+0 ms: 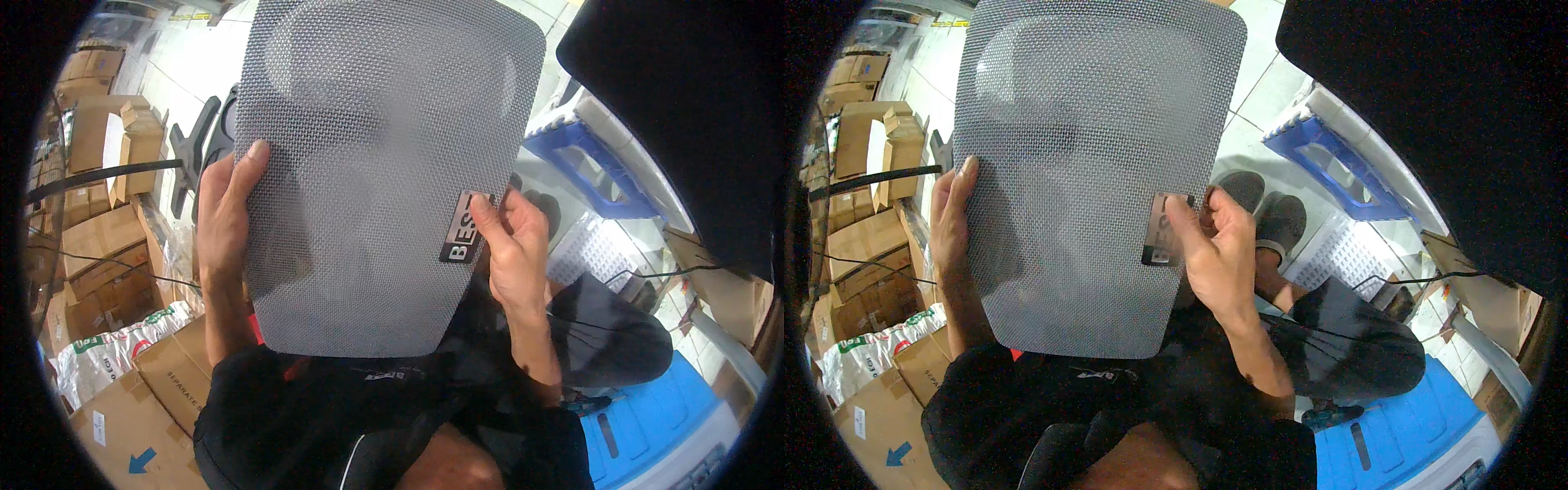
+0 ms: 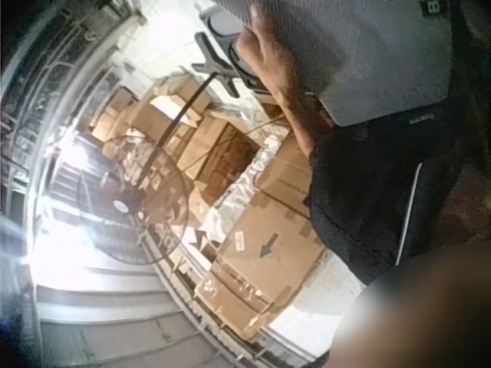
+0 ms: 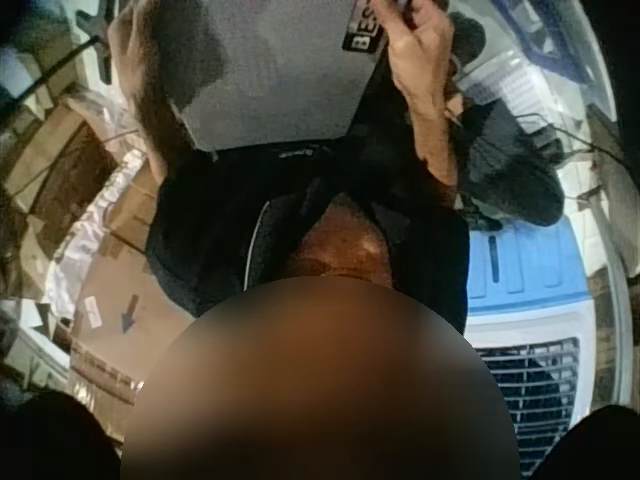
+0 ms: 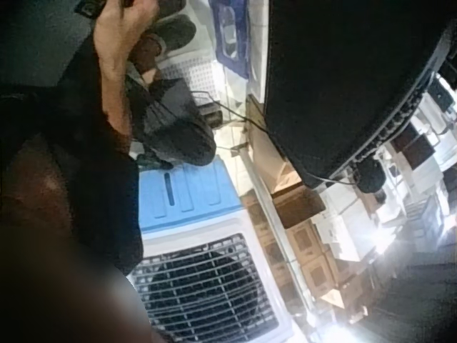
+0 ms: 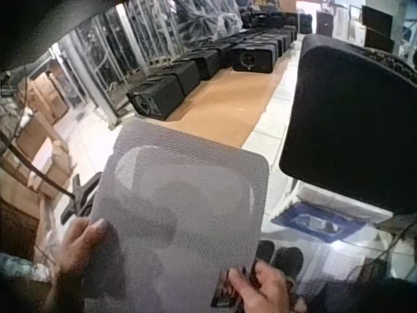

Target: The person adjusts knobs on a portable speaker and then applies a brand sticker to a speaker grille. The person handles the speaker and grille by hand, placing the sticker on the grille surface.

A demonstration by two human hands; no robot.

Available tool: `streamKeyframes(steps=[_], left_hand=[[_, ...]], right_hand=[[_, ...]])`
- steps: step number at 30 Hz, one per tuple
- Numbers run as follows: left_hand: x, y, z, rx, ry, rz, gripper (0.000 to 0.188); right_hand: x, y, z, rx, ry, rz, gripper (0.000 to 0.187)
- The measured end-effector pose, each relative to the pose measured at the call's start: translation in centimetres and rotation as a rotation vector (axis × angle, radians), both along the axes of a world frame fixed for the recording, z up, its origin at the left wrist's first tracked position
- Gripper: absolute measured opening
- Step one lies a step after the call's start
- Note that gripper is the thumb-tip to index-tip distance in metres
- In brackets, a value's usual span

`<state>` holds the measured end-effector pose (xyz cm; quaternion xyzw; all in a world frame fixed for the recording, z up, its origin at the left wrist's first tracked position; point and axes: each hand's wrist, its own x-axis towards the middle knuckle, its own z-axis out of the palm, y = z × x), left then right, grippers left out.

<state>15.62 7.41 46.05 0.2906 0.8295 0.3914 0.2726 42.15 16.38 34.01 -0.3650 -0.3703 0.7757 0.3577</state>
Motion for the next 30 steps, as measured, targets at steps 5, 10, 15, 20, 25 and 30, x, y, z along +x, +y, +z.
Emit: streamKeyframes(steps=[5, 10, 15, 20, 25, 30], left_hand=[[-0.7, 0.8, -1.5, 0.008, -0.039, 0.052, 0.048], [-1.2, 0.8, -2.3, -0.005, -0.11, 0.082, 0.047], [-2.1, 0.3, -3.0, -0.018, -0.148, 0.142, 0.045], [-3.4, -1.1, -4.3, 0.11, -0.146, 0.236, 0.046], [-8.3, -2.9, -3.5, 0.213, -0.171, 0.462, 0.055], [-13.2, -6.1, -2.8, 0.155, 0.127, 0.551, 0.067]], right_hand=[[0.3, 0.7, -0.1, -0.084, 0.064, 0.066, 0.026], [1.0, 1.0, 0.1, -0.105, 0.213, 0.1, 0.028], [0.5, 0.5, 1.1, -0.122, 0.162, 0.088, 0.029], [0.6, 0.4, 1.5, 0.033, -0.061, 0.057, 0.035], [0.9, 2.4, 0.7, 0.267, -0.463, -0.202, 0.037], [-2.2, 2.1, -1.5, 0.324, -0.623, -0.2, 0.041]])
